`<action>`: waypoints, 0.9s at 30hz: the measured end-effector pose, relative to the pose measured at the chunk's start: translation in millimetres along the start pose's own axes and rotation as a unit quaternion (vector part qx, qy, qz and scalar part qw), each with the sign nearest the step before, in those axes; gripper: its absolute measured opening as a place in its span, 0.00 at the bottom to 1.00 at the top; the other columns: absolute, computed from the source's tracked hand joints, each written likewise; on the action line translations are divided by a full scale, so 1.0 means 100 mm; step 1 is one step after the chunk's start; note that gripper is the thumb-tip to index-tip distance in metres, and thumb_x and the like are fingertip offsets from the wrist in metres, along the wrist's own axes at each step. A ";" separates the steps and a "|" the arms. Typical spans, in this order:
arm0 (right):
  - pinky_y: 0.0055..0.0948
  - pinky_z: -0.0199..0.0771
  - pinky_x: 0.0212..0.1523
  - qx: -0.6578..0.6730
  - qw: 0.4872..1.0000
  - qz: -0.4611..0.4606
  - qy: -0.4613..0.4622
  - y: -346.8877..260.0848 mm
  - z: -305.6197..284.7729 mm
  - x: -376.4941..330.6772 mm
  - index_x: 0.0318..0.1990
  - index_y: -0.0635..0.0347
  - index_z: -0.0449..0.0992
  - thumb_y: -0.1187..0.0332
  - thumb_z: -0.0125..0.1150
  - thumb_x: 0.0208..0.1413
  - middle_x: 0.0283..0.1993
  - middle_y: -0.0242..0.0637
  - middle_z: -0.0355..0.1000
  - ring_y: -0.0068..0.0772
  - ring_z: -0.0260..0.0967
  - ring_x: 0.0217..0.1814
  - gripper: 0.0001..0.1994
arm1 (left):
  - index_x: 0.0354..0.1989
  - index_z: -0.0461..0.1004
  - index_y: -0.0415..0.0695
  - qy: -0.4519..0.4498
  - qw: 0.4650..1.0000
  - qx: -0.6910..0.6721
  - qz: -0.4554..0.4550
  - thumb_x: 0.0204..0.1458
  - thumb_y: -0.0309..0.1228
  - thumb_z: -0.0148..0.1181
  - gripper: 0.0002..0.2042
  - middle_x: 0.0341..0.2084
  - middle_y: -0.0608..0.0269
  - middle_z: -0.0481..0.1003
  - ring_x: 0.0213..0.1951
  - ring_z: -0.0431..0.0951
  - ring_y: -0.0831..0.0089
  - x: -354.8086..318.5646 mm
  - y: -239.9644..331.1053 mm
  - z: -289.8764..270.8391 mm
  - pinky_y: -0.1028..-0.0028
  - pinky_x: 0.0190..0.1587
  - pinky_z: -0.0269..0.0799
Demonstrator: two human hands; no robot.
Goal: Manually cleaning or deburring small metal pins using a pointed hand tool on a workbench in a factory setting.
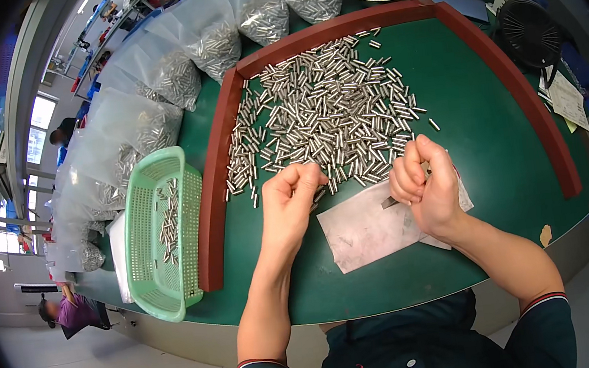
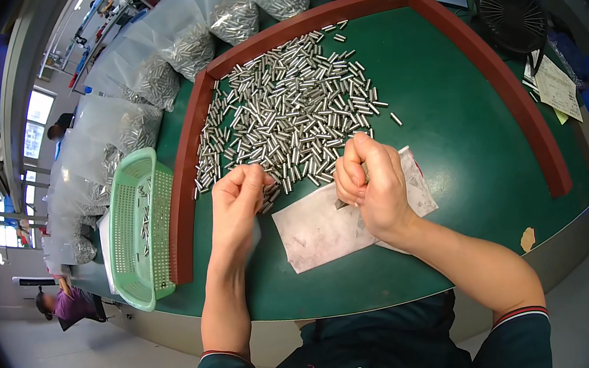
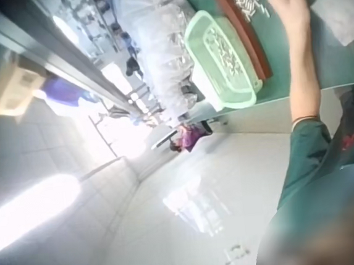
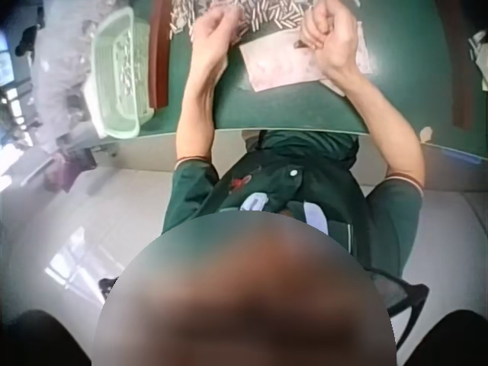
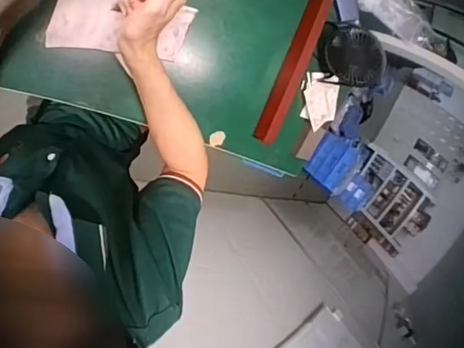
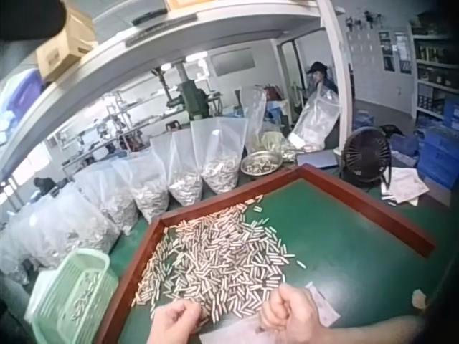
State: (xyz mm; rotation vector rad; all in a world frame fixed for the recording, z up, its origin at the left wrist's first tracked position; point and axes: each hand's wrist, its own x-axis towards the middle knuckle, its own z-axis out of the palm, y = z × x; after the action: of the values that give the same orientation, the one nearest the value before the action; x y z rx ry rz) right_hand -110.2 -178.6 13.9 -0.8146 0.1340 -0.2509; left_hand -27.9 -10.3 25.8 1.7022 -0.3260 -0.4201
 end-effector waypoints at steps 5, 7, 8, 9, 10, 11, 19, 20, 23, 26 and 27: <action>0.20 0.41 0.12 0.004 1.000 0.002 0.002 0.01 -0.01 0.00 0.13 0.55 0.51 0.61 0.32 0.58 0.08 0.27 0.47 0.17 0.38 0.10 0.21 | 0.25 0.72 0.40 0.010 0.933 0.345 0.105 0.41 0.25 0.57 0.03 0.05 0.65 0.59 0.10 0.59 0.74 -0.06 0.03 0.04 0.73 0.16 0.55; 0.20 0.42 0.12 0.004 1.000 -0.001 0.000 0.02 -0.02 0.01 0.13 0.55 0.52 0.61 0.32 0.58 0.08 0.27 0.47 0.17 0.38 0.09 0.21 | 0.26 0.73 0.43 -0.019 0.912 0.392 0.117 0.39 0.22 0.55 0.05 0.08 0.60 0.65 0.13 0.67 0.64 -0.06 0.05 0.05 0.68 0.18 0.61; 0.20 0.42 0.12 0.005 1.000 -0.001 -0.002 0.02 -0.02 0.00 0.13 0.56 0.52 0.61 0.32 0.58 0.08 0.27 0.47 0.17 0.38 0.09 0.21 | 0.26 0.73 0.43 -0.020 0.912 0.392 0.117 0.39 0.22 0.55 0.05 0.08 0.60 0.65 0.13 0.67 0.64 -0.06 0.03 0.03 0.68 0.18 0.61; 0.20 0.42 0.12 0.006 1.000 0.000 -0.005 0.02 -0.02 0.00 0.13 0.56 0.52 0.61 0.32 0.58 0.08 0.27 0.47 0.17 0.38 0.09 0.20 | 0.27 0.74 0.42 -0.018 0.888 0.425 0.172 0.39 0.22 0.56 0.05 0.10 0.59 0.67 0.14 0.68 0.67 -0.05 0.00 0.01 0.70 0.19 0.62; 0.20 0.42 0.12 0.006 1.000 0.000 -0.004 0.01 -0.01 0.00 0.13 0.56 0.52 0.61 0.32 0.58 0.08 0.27 0.47 0.17 0.38 0.09 0.20 | 0.28 0.74 0.41 -0.017 0.860 0.456 0.227 0.39 0.21 0.56 0.06 0.12 0.59 0.69 0.15 0.69 0.70 -0.04 -0.02 0.00 0.73 0.19 0.63; 0.20 0.42 0.12 0.004 1.000 -0.002 -0.006 0.01 -0.01 0.00 0.13 0.56 0.52 0.61 0.32 0.58 0.08 0.27 0.47 0.17 0.38 0.09 0.20 | 0.28 0.74 0.41 -0.018 0.860 0.456 0.227 0.39 0.21 0.56 0.06 0.12 0.59 0.69 0.15 0.69 0.70 -0.03 -0.04 0.00 0.73 0.19 0.63; 0.20 0.42 0.12 0.004 1.000 0.003 -0.002 0.00 -0.02 0.01 0.14 0.56 0.52 0.61 0.33 0.58 0.08 0.27 0.47 0.17 0.38 0.09 0.20 | 0.26 0.72 0.41 -0.045 0.826 0.488 0.280 0.38 0.23 0.57 0.04 0.16 0.58 0.72 0.19 0.72 0.63 0.03 -0.07 0.05 0.68 0.22 0.66; 0.20 0.42 0.12 0.002 1.000 0.005 -0.001 0.00 -0.02 0.01 0.14 0.56 0.52 0.60 0.33 0.58 0.08 0.27 0.47 0.17 0.38 0.09 0.20 | 0.26 0.72 0.41 -0.047 0.825 0.487 0.281 0.38 0.23 0.57 0.04 0.16 0.58 0.72 0.19 0.72 0.63 0.03 -0.06 0.06 0.68 0.22 0.66; 0.20 0.42 0.12 -0.001 1.000 0.008 0.002 0.00 -0.01 0.01 0.14 0.55 0.52 0.60 0.33 0.58 0.08 0.27 0.47 0.17 0.39 0.09 0.20 | 0.24 0.72 0.42 -0.037 0.809 0.515 0.281 0.38 0.24 0.57 0.03 0.15 0.59 0.71 0.18 0.72 0.63 0.02 -0.06 0.09 0.68 0.21 0.66; 0.20 0.43 0.12 -0.003 1.000 0.013 0.006 -0.01 -0.01 0.01 0.14 0.55 0.51 0.60 0.34 0.58 0.08 0.27 0.47 0.17 0.39 0.09 0.20 | 0.24 0.72 0.42 -0.034 0.778 0.549 0.304 0.39 0.24 0.57 0.03 0.14 0.59 0.70 0.18 0.71 0.64 0.07 -0.13 0.10 0.68 0.20 0.65; 0.20 0.43 0.12 -0.003 1.000 0.016 0.007 -0.01 -0.01 0.00 0.14 0.55 0.51 0.60 0.34 0.58 0.08 0.27 0.47 0.17 0.39 0.09 0.20 | 0.24 0.71 0.42 -0.026 0.777 0.550 0.306 0.39 0.24 0.57 0.03 0.14 0.59 0.70 0.17 0.71 0.63 0.08 -0.14 0.10 0.68 0.20 0.65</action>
State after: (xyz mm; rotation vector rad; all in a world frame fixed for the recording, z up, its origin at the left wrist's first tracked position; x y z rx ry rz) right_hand -110.1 -180.0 14.4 -0.8156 0.1616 -0.2261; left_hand -25.9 -20.4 10.0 2.5367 -1.3205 0.3140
